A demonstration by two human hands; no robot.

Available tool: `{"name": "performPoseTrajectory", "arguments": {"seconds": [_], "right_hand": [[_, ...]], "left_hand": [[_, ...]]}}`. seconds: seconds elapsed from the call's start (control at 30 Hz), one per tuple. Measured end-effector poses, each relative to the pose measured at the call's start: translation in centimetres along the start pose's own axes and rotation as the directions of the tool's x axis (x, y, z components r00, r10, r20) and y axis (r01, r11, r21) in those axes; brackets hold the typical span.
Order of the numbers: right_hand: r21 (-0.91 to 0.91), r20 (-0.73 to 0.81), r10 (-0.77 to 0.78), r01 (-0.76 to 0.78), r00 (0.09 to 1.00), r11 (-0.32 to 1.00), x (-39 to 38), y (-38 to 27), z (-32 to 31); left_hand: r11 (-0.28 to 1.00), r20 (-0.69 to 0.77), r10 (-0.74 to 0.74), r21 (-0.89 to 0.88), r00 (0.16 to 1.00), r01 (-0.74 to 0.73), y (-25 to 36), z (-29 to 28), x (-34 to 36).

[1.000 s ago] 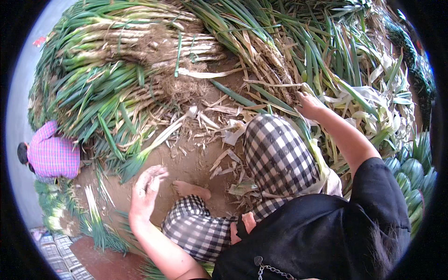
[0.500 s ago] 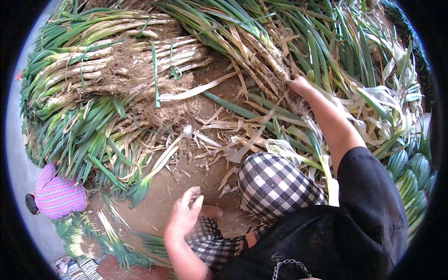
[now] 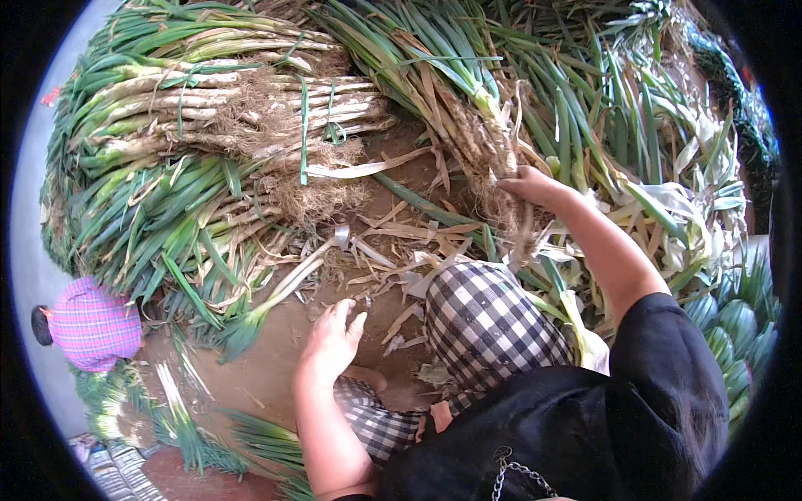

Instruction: The person sits on the floor and peels the outer layers off long green vegetables, likely leeks or scallions, by hand. They remove the roots and dry leaves, then place the cleaned vegetables into a pile nearby.

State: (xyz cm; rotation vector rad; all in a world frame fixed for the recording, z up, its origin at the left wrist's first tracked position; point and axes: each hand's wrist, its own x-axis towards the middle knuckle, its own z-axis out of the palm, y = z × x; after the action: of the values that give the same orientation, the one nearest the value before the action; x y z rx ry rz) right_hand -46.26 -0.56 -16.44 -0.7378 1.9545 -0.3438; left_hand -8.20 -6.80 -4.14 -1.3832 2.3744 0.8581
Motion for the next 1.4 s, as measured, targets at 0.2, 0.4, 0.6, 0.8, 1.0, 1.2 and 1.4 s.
{"name": "performPoseTrajectory", "arguments": {"seconds": [0.2, 0.4, 0.6, 0.8, 1.0, 1.2, 1.4], "right_hand": [[0.447, -0.033, -0.126, 0.128, 0.991, 0.885, -12.2, 4.2, -6.8], [0.933, -0.097, -0.253, 0.176, 0.963, 0.313, -30.4, 1.7, -5.7], [0.883, -0.042, -0.332, 0.19, 0.942, 0.429, -40.4, 1.3, -3.4], [0.695, 0.228, -0.426, 0.16, 0.876, 0.701, -41.2, 0.6, -0.2], [0.211, 0.527, -0.346, 0.275, 0.776, 0.938, -33.1, -7.4, 8.5], [-0.388, 0.292, -0.743, 0.785, 0.602, 0.484, -30.2, -8.0, 15.4], [-0.242, 0.279, -0.815, 0.859, 0.508, 0.452, -28.5, -9.5, 16.1]], "left_hand": [[0.999, 0.077, -0.001, 0.047, 0.997, -0.002, 0.4, -0.5, -0.9], [0.989, 0.026, 0.068, 0.128, 0.997, -0.071, 0.6, 0.5, -1.4], [0.905, -0.227, 0.239, -0.3, 0.944, -0.301, 3.7, 0.0, -2.6], [-0.17, -0.402, 0.572, -0.911, 0.715, -0.377, 2.7, -1.1, -5.7], [-0.648, -0.561, -0.256, -0.505, 0.788, -0.57, -1.3, -1.4, -9.0], [-0.56, -0.455, -0.592, -0.361, 0.665, -0.746, -7.4, -1.6, -10.3], [0.005, -0.329, -0.489, -0.927, 0.808, -0.375, -5.3, -3.0, -15.0]]}}
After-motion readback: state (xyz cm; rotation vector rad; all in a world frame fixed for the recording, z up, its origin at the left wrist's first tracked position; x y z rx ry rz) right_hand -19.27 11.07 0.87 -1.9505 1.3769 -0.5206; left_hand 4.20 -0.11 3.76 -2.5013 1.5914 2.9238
